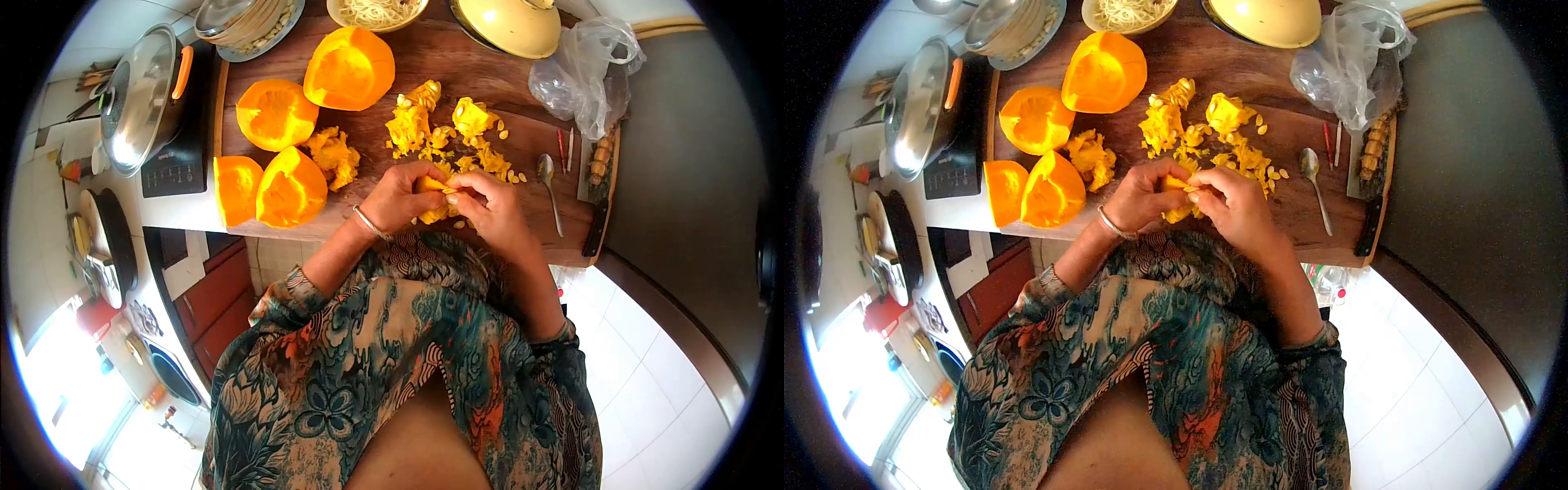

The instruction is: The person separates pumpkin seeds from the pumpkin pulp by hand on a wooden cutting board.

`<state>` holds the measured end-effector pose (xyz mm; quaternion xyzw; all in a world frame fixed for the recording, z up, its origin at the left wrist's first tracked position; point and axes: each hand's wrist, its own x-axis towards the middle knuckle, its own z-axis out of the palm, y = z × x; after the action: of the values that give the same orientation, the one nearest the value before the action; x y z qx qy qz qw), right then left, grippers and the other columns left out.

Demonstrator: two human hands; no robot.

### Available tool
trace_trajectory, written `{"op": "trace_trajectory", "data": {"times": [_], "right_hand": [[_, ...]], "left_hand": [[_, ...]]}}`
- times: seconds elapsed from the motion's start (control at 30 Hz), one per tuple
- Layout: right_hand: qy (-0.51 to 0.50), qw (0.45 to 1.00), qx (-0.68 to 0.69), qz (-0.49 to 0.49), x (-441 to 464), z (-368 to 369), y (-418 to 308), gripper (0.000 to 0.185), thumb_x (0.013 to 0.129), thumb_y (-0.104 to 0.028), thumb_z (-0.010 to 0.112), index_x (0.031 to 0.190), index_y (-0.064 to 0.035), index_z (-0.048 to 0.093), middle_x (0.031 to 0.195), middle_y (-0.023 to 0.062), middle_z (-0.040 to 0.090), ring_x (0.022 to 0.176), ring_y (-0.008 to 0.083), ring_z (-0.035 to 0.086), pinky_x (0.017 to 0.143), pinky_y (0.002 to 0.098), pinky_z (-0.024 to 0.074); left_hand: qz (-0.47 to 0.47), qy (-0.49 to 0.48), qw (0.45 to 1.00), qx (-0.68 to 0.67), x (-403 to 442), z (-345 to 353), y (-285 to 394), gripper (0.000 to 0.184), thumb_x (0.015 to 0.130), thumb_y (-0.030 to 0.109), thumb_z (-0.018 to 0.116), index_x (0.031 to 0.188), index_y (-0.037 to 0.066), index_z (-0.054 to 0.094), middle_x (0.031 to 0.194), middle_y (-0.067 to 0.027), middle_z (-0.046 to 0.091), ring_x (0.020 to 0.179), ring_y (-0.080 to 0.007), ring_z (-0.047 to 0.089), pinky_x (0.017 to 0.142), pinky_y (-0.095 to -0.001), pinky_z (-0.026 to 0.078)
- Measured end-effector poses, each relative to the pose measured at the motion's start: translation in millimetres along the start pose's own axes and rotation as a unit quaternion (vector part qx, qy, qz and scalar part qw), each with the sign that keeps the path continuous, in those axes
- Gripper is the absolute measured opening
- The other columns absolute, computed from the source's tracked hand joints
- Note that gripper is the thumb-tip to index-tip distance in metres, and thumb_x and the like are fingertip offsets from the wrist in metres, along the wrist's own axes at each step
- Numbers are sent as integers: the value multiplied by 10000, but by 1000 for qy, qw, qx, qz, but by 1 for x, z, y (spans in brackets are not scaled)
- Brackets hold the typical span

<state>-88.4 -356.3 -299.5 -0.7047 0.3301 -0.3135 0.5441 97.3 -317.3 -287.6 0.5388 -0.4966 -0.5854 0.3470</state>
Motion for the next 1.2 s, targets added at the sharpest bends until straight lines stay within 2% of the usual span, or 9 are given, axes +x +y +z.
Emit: {"op": "trace_trajectory", "data": {"times": [0.2,0.3,0.4,0.5,0.7,0.93,1.07,1.1,1.2], "right_hand": [[13,1000,8,-12,-1,2,-3,177,807,-26,596,981,8,597,838,108,636,740,171,615,643,280,490],[20,988,110,107,-4,0,-5,170,814,-32,598,977,18,596,837,104,636,691,136,609,606,264,487],[44,990,87,98,-4,2,-2,164,814,-34,606,967,25,596,811,102,634,625,124,598,561,251,477],[37,997,64,21,0,5,1,153,813,-33,608,954,26,594,772,87,630,595,112,584,541,239,469],[50,983,136,116,-1,5,-8,117,815,-28,615,920,17,589,747,42,617,596,78,565,542,216,463],[234,958,157,54,-3,-9,-13,83,830,-19,611,908,-1,590,781,19,597,631,57,563,568,186,461],[233,958,-130,-106,-6,-21,6,76,796,1,613,870,-5,594,911,103,613,769,194,607,660,283,488],[171,953,-235,-81,-7,-22,17,87,758,6,617,839,-8,590,955,129,603,887,287,585,776,369,470],[147,947,-264,-112,-4,-23,20,92,740,-10,617,825,-18,581,982,130,595,944,327,553,846,410,438]], "left_hand": [[7,-14,999,-40,7,1,-5,324,729,-18,655,1033,8,546,887,-3,584,804,-66,538,700,-213,455],[-7,-20,998,-64,7,3,7,345,724,-17,658,1046,8,538,905,-8,584,816,-66,537,713,-217,457],[-18,-10,994,-104,9,5,2,322,720,-10,665,1020,11,549,899,-8,584,804,-68,534,711,-218,452],[-29,13,999,22,8,2,10,282,718,-2,674,979,17,566,893,-9,583,788,-65,525,701,-214,445],[-5,28,1000,6,2,5,9,244,721,11,690,938,23,578,847,3,581,755,-52,519,671,-204,439],[18,26,999,14,0,-4,6,233,733,-8,677,943,18,577,869,-25,597,819,-80,545,706,-213,450],[37,-5,998,-44,-3,-5,6,175,779,39,643,938,8,577,897,-45,616,853,-117,565,751,-241,458],[27,-12,998,-62,-5,-4,10,155,799,58,628,935,6,576,909,-51,618,860,-125,568,765,-248,459],[46,-20,998,-50,-2,-12,1,121,853,111,563,917,7,569,907,-38,604,860,-125,565,785,-255,451]]}}
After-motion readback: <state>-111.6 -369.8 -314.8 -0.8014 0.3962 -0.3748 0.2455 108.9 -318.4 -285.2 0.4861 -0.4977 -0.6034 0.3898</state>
